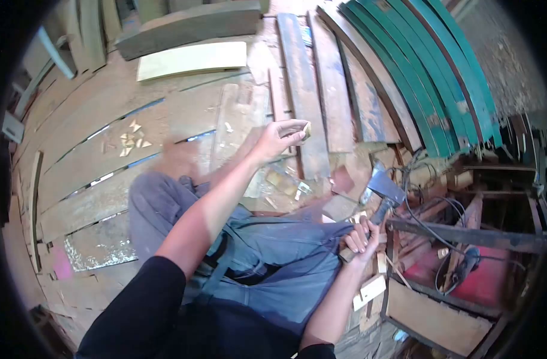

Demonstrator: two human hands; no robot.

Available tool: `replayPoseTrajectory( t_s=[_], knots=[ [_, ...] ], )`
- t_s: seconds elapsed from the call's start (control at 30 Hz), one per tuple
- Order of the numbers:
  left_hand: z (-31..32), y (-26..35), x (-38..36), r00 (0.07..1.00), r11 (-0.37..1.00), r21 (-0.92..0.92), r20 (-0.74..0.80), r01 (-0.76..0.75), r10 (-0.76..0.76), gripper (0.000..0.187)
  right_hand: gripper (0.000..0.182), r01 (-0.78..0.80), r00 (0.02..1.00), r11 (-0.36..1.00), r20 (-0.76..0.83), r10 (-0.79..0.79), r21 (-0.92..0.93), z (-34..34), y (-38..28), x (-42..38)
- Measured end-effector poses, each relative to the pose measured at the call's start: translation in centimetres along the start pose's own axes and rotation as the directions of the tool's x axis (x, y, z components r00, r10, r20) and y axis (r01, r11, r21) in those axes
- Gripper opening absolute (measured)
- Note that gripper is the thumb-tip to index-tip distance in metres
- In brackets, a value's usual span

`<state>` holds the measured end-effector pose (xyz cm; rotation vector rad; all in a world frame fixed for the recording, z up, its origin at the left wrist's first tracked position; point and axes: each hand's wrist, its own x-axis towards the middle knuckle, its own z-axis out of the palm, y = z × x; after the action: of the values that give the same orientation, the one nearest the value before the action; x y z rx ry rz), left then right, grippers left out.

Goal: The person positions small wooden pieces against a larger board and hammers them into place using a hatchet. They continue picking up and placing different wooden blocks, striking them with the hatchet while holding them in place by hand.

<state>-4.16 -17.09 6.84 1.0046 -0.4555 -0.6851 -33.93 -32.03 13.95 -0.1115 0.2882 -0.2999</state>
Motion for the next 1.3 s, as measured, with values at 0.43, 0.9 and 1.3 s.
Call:
replayPoseTrajectory(
  t_s=[0.43,0.9,1.3],
  knots=[
    [-18.3,16.0,-10.3,0.942,0.834,0.551,-0.270,-0.021,0.202,0.020,0.023,-0.077,0.996,0.989,-0.062,0.069,-0.124,-0.8,-1.1,0.4],
    [-22.2,12.7,-7.1,0.976,0.230,0.964,-0.171,0.137,0.134,0.034,0.024,-0.105,0.988,0.969,-0.137,0.075,-0.225,-0.6,-0.8,1.5],
    [0.7,-10.7,-7.6,0.935,-0.105,0.937,0.312,-0.332,-0.169,0.022,0.021,-0.084,0.980,0.988,-0.189,0.059,-0.127,0.1,0.4,0.9]
  ],
)
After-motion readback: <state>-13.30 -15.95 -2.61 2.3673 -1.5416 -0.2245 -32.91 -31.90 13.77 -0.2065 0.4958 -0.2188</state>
